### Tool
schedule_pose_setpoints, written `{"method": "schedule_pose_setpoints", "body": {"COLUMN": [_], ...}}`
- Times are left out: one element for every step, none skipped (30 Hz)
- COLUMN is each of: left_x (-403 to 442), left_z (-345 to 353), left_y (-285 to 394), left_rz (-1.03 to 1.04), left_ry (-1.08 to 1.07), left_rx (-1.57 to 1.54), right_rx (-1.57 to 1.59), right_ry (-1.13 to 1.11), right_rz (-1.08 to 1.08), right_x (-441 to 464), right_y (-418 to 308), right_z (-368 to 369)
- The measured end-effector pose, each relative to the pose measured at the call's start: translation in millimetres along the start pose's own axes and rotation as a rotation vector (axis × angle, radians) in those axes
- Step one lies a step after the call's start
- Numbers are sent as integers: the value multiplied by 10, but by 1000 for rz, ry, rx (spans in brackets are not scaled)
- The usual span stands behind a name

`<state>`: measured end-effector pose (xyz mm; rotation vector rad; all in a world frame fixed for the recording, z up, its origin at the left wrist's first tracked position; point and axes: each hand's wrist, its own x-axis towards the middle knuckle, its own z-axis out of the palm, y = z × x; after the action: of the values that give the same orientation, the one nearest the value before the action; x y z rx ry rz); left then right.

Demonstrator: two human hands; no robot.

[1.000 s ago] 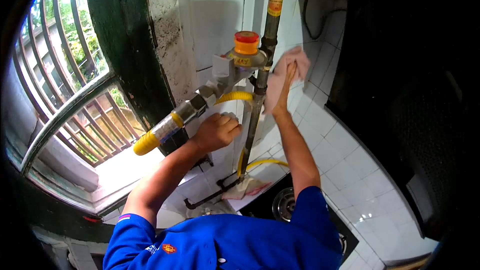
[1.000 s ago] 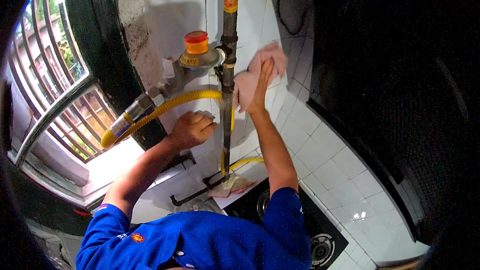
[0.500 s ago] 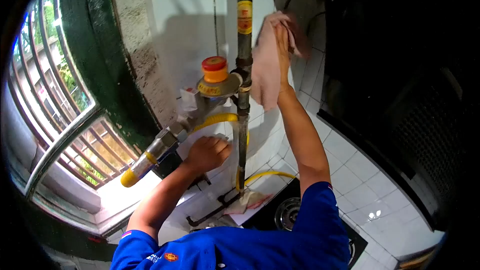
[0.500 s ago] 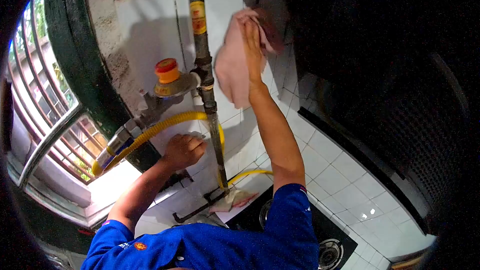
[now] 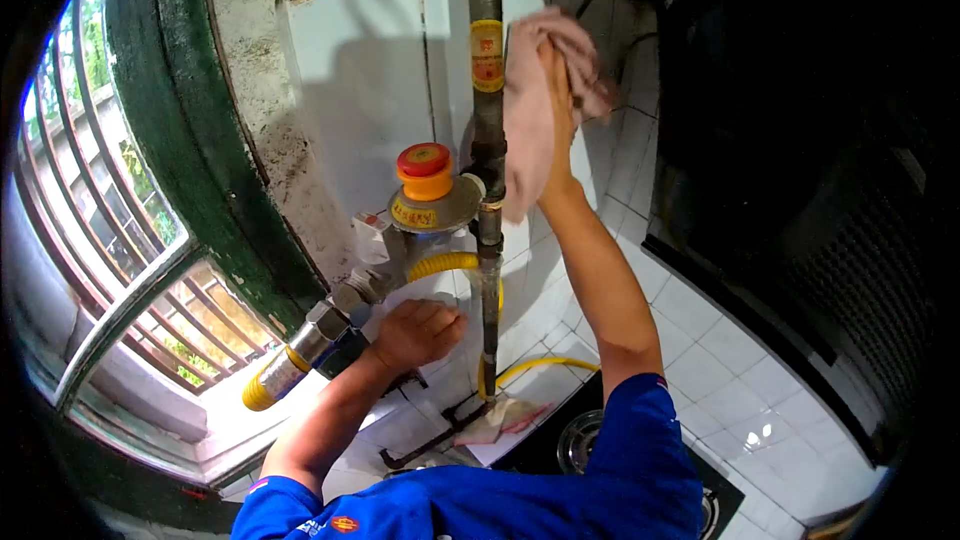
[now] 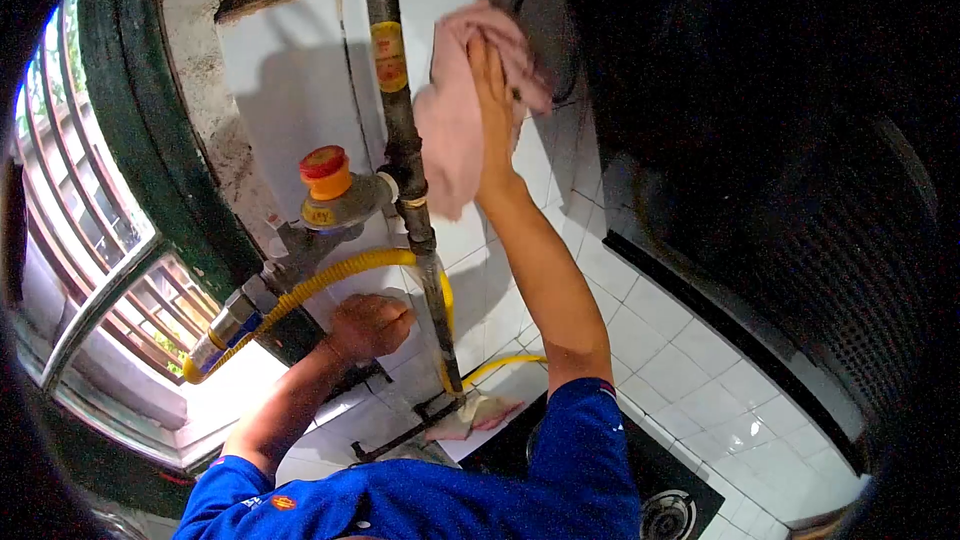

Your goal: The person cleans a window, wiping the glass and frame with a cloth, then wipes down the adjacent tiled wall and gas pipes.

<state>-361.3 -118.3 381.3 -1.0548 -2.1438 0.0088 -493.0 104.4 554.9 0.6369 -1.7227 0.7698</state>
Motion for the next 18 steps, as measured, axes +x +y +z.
{"method": "schedule_pose_setpoints", "body": {"left_x": [21,23,-12,-56,-61,-34,-27,-25,-16,-2,11,22,25,24,24,28,18,8], "left_z": [-27,-45,-12,58,100,100,84,67,47,28,9,-7,-25,-37,-55,-76,-81,-82], "left_y": [0,3,5,-7,-29,-43,-38,-23,-20,-17,-14,-11,-7,-1,5,5,-11,-13], "left_rz": [53,106,99,100,95,80,104,134,134,145,156,155,159,160,152,154,154,145], "left_ry": [106,212,211,132,62,75,153,225,222,251,282,280,282,285,287,256,223,228], "left_rx": [31,63,66,71,80,92,106,115,117,151,186,187,195,204,207,186,164,169], "right_rx": [-28,-57,-88,-82,68,75,27,-37,-43,-2,0,241,482,486,109,-286,-255,-105], "right_ry": [-9,-18,-25,-30,-171,-192,-188,-169,-168,-177,-176,-163,-150,-155,-174,-180,-377,-324], "right_rz": [-10,-20,-28,-35,-68,-77,-80,-75,-59,-19,-18,-125,-233,-235,-637,-1024,-826,-793], "right_x": [75,130,149,83,-26,-69,-8,131,282,459,501,533,569,631,721,807,775,761], "right_y": [-44,-94,-139,-111,16,62,33,-38,-133,-333,-374,-410,-436,-435,-433,-463,-575,-431], "right_z": [17,35,61,56,32,0,-20,-57,-91,-153,-93,-37,-5,-33,-124,-227,-354,-274]}}
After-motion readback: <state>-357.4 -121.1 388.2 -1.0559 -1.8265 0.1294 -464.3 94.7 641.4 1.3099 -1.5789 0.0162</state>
